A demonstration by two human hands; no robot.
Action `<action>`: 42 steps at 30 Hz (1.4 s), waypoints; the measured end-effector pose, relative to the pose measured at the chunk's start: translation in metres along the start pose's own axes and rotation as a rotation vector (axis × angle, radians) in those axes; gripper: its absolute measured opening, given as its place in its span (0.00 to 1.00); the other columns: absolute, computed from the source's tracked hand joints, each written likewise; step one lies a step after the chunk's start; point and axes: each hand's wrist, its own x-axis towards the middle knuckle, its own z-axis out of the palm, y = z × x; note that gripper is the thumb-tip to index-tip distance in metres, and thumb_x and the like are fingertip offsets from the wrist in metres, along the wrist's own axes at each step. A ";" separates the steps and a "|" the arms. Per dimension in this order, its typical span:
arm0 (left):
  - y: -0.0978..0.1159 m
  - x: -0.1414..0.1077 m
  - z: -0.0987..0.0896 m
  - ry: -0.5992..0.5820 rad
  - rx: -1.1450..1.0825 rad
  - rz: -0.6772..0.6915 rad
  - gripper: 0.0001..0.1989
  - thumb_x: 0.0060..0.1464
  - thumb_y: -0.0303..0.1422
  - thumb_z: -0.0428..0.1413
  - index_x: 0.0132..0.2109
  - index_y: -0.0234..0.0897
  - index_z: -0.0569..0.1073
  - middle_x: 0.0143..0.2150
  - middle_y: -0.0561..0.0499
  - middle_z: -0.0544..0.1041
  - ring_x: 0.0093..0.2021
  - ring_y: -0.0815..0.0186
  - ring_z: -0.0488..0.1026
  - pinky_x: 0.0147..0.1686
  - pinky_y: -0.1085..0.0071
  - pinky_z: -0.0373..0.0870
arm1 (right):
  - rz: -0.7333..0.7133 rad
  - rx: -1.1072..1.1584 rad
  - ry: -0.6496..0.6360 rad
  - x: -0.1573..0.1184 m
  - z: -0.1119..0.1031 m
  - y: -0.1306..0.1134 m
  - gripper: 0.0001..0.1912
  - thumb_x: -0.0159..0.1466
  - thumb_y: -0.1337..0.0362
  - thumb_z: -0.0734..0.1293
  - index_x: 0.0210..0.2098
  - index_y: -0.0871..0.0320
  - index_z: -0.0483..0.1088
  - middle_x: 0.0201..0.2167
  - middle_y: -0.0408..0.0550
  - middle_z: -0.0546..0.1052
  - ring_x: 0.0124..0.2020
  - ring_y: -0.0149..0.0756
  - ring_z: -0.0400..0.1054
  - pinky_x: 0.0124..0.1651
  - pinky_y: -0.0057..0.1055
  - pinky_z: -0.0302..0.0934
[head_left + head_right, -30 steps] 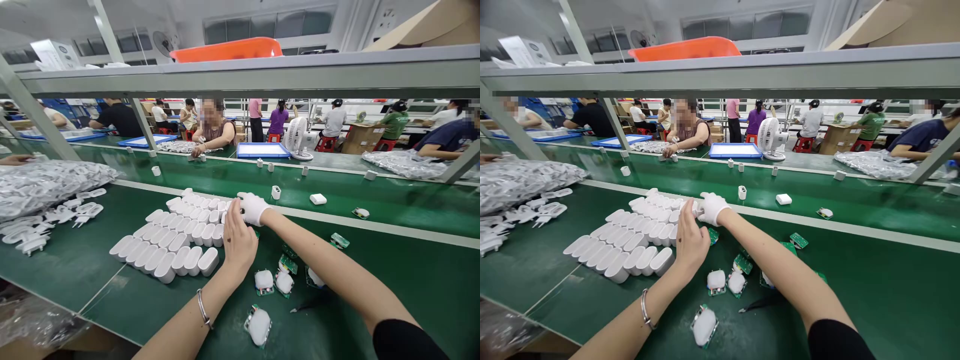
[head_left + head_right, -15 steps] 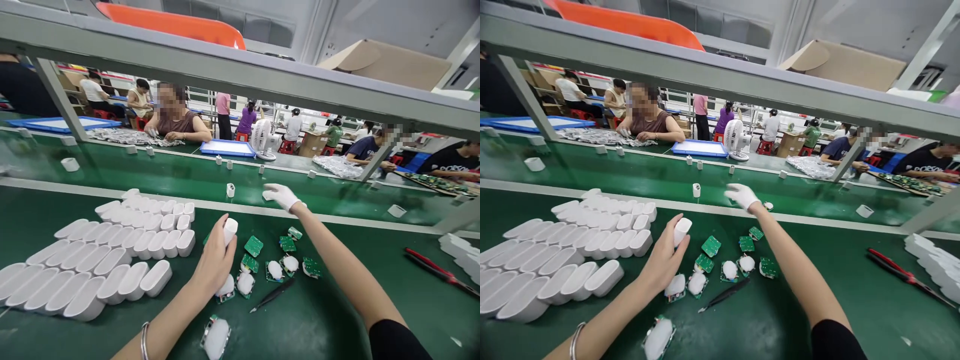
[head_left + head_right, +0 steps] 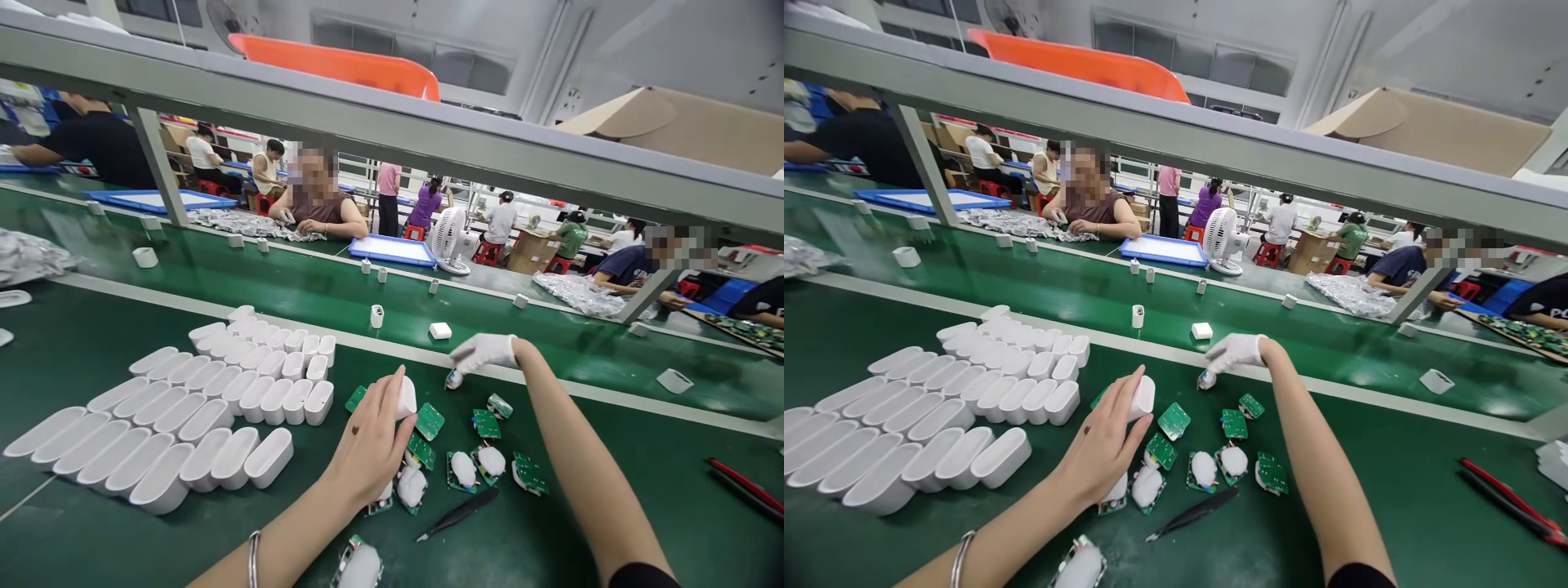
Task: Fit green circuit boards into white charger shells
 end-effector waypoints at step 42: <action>0.008 -0.005 -0.002 -0.151 -0.406 0.062 0.25 0.57 0.33 0.56 0.59 0.47 0.57 0.58 0.48 0.66 0.57 0.61 0.64 0.55 0.65 0.64 | -0.483 0.411 0.257 -0.189 0.086 -0.026 0.19 0.38 0.76 0.74 0.28 0.53 0.72 0.34 0.44 0.74 0.43 0.41 0.68 0.44 0.34 0.65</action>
